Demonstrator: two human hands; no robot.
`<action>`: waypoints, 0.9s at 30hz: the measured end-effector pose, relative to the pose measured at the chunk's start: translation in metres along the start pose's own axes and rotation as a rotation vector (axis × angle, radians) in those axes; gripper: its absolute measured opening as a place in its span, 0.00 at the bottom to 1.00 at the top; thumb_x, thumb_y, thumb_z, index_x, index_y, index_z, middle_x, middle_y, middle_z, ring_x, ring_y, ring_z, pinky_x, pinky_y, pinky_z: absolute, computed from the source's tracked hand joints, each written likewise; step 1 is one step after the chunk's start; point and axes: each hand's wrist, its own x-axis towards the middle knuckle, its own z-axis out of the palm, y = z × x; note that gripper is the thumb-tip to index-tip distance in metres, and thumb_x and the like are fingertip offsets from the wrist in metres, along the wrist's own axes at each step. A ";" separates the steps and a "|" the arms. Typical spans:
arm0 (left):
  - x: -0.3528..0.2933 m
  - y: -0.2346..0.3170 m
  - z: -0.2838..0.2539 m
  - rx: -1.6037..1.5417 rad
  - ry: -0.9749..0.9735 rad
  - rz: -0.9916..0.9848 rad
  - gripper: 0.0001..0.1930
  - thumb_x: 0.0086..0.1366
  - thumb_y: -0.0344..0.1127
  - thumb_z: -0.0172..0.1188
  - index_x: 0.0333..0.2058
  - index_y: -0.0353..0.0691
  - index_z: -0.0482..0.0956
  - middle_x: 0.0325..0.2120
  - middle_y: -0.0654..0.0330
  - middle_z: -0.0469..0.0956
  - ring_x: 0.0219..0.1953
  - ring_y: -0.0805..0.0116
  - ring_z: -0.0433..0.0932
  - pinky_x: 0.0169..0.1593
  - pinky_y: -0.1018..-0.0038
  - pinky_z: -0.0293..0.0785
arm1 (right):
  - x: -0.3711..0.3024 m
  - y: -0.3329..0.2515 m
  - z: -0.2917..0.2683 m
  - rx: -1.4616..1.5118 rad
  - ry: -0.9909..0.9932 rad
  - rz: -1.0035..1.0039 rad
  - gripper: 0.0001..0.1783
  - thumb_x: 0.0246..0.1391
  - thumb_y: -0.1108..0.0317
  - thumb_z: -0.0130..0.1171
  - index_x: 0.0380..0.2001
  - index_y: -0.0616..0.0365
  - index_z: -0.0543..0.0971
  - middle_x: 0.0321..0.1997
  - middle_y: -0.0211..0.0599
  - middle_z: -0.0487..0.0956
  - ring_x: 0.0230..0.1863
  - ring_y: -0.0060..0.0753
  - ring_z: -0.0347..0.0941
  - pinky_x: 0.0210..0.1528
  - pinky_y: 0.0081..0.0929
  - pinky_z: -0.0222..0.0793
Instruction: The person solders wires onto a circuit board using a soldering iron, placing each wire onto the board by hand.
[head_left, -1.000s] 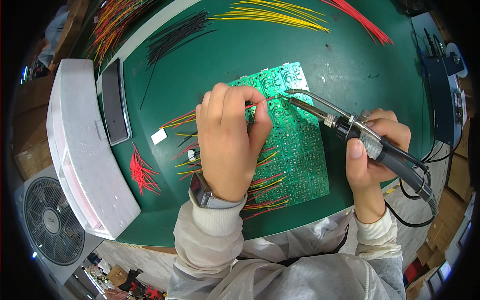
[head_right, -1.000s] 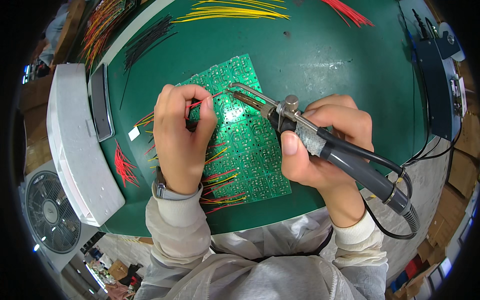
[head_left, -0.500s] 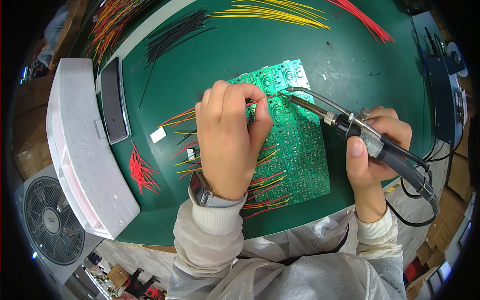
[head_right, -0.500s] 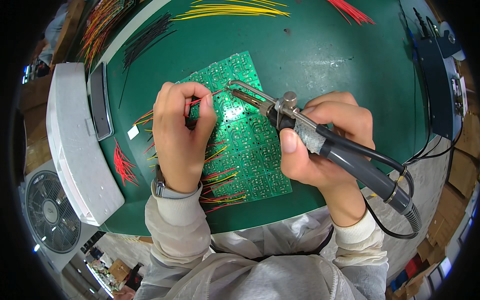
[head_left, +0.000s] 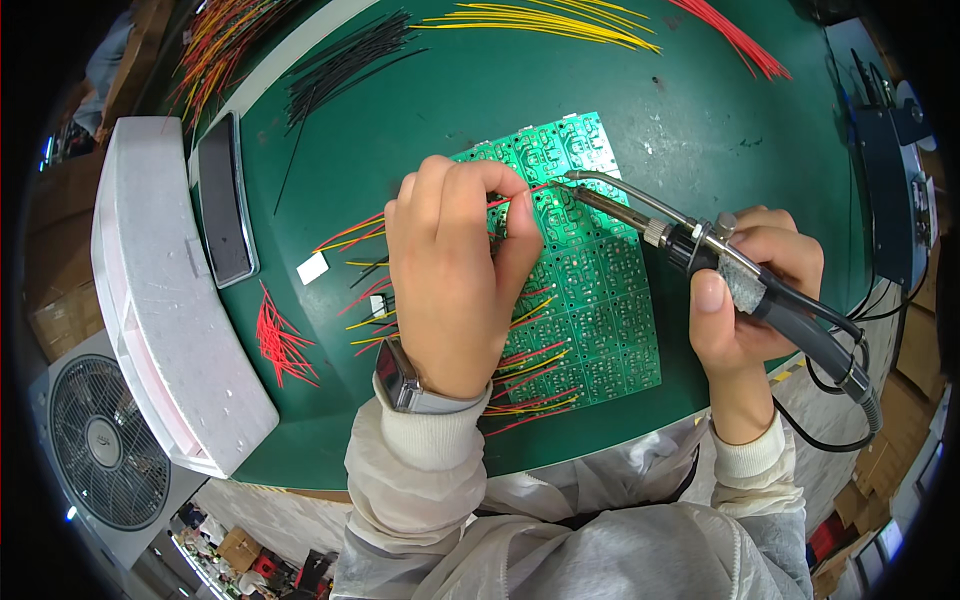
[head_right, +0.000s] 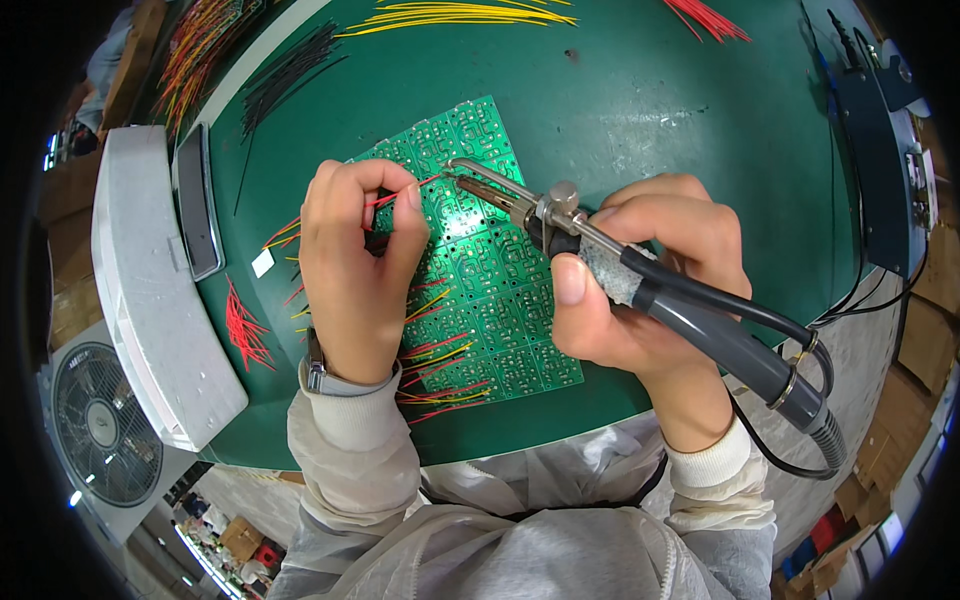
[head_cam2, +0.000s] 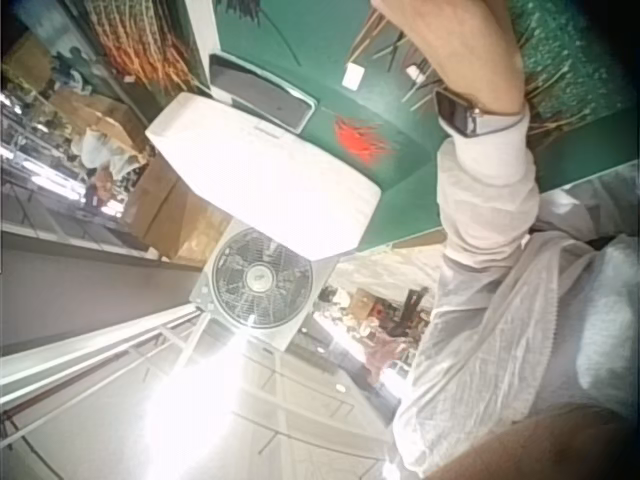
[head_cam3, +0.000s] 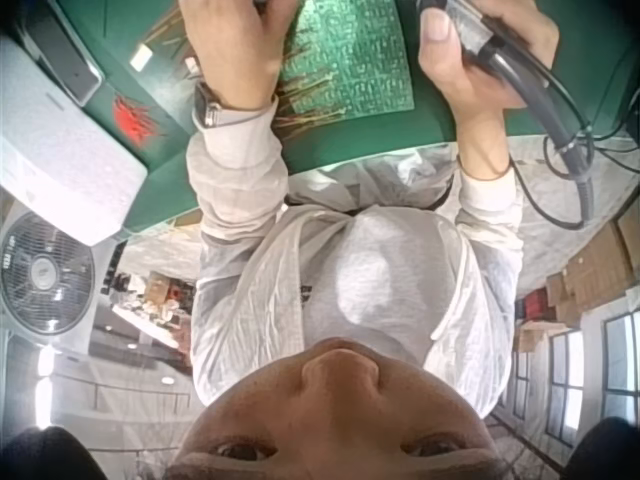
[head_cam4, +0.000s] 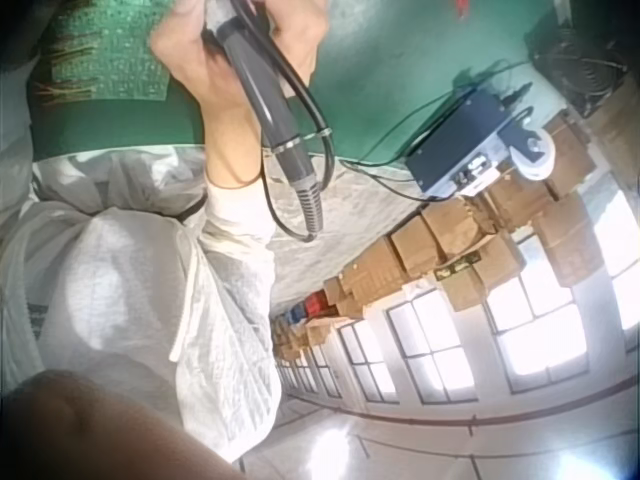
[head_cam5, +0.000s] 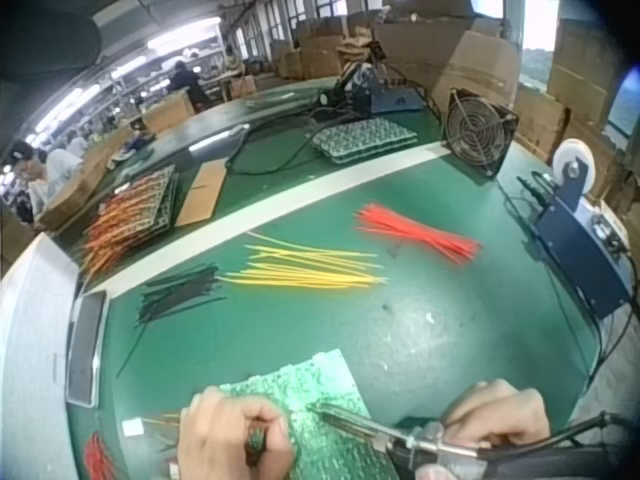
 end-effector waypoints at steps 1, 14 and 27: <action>0.000 0.000 0.000 0.002 0.000 -0.002 0.05 0.50 0.24 0.56 0.26 0.37 0.68 0.20 0.63 0.62 0.21 0.71 0.58 0.26 0.76 0.58 | 0.001 -0.001 0.000 -0.002 -0.001 -0.001 0.18 0.36 0.70 0.61 0.30 0.63 0.65 0.22 0.37 0.69 0.22 0.26 0.66 0.25 0.17 0.63; -0.002 -0.001 -0.001 -0.012 -0.044 -0.065 0.09 0.45 0.26 0.57 0.27 0.42 0.67 0.23 0.60 0.64 0.27 0.61 0.65 0.30 0.69 0.56 | -0.003 -0.001 0.003 0.019 -0.032 -0.061 0.18 0.37 0.71 0.60 0.31 0.63 0.65 0.21 0.36 0.69 0.21 0.25 0.65 0.23 0.18 0.62; -0.001 0.000 -0.001 0.009 -0.046 -0.060 0.09 0.45 0.26 0.57 0.26 0.42 0.67 0.23 0.61 0.64 0.26 0.62 0.65 0.29 0.70 0.56 | -0.001 0.000 0.002 0.009 -0.033 -0.087 0.18 0.37 0.71 0.61 0.31 0.62 0.64 0.22 0.36 0.69 0.20 0.24 0.65 0.22 0.17 0.61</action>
